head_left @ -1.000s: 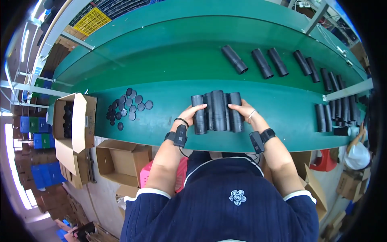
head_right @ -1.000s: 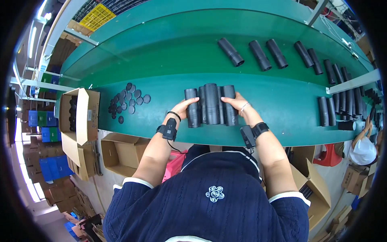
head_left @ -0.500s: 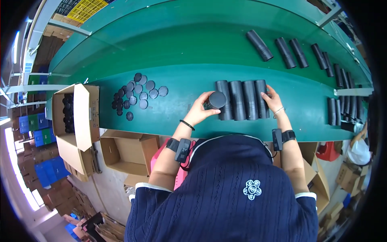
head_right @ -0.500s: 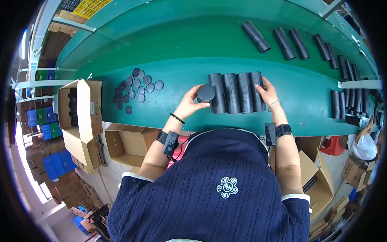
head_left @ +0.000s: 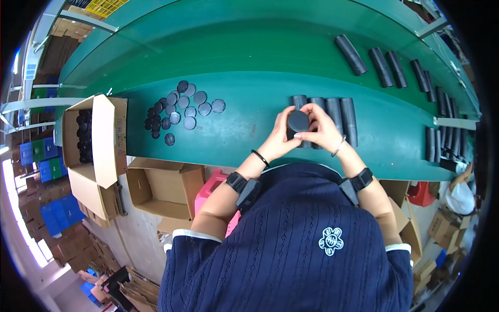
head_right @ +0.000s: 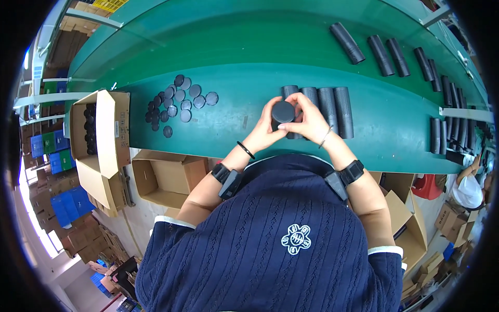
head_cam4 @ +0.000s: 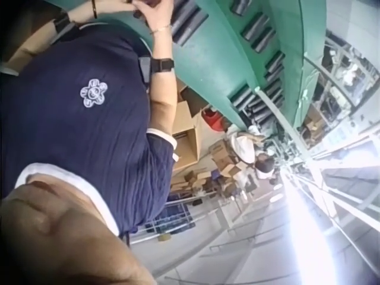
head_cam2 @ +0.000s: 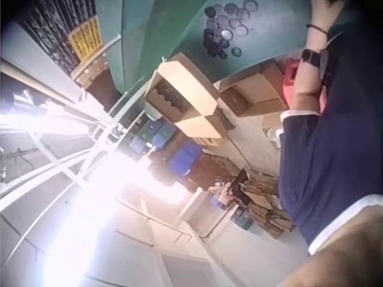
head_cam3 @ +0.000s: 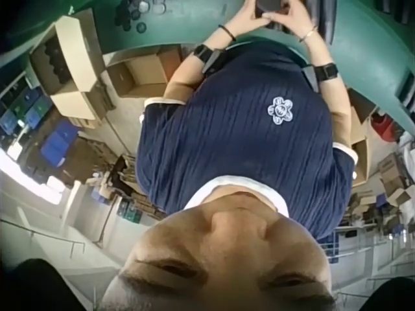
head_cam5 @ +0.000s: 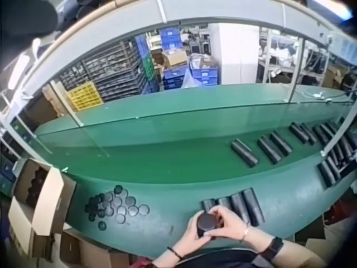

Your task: The person caps black cylinders by hand, places them into a cardboard box, and covers them with newspaper before moving the box aside to begin a new one.

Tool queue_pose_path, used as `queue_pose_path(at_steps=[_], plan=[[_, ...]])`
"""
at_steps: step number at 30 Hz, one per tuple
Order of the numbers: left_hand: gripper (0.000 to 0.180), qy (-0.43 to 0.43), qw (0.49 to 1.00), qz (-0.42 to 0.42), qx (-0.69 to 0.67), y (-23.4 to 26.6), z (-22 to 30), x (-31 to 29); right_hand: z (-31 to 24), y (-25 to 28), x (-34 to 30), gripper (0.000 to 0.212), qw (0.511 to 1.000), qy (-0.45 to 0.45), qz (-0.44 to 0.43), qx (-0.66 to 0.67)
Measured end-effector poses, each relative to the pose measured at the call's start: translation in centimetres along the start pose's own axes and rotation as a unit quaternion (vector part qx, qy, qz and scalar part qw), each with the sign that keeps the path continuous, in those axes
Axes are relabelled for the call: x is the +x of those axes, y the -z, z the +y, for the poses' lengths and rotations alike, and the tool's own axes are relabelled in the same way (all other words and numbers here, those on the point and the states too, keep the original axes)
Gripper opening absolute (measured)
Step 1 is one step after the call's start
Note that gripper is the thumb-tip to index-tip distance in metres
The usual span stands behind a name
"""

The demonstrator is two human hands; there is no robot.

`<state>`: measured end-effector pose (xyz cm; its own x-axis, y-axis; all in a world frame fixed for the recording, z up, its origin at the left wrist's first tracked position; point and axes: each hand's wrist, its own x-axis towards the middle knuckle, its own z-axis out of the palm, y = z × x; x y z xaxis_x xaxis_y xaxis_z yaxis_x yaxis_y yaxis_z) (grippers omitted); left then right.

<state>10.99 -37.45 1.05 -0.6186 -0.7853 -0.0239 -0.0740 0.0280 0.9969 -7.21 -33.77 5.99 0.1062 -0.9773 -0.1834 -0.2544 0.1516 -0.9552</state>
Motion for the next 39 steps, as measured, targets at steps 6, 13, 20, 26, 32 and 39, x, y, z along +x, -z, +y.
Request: queue_pose_path(at_steps=[6, 13, 20, 26, 32, 39], plan=[[0.073, 0.055, 0.998, -0.017, -0.027, 0.4, -0.1, -0.5, -0.3, -0.9, 0.0, 0.065, 0.985, 0.133, -0.003, -0.108], [0.067, -0.028, 0.997, -0.011, 0.068, 0.9, 0.2, -0.8, -0.7, -1.2, 0.0, 0.066, 0.976, 0.148, -0.014, -0.161], [0.058, -0.022, 0.995, 0.054, 0.076, -0.3, 0.7, -0.8, -0.8, -1.7, -0.2, 0.068, 0.969, 0.15, 0.02, -0.195], [0.054, -0.04, 0.993, 0.078, 0.085, -0.9, 0.7, -1.4, -1.0, -1.7, -0.4, 0.064, 0.976, 0.172, 0.0, -0.137], [0.054, -0.024, 0.991, 0.094, 0.09, -1.2, 0.9, -1.4, -0.4, -0.6, 0.3, 0.056, 0.995, 0.07, -0.076, -0.01], [0.064, -0.022, 0.995, 0.063, 0.076, -0.9, 0.6, -2.3, 1.7, -1.6, -1.0, 0.041, 0.963, -0.021, -0.07, 0.259]])
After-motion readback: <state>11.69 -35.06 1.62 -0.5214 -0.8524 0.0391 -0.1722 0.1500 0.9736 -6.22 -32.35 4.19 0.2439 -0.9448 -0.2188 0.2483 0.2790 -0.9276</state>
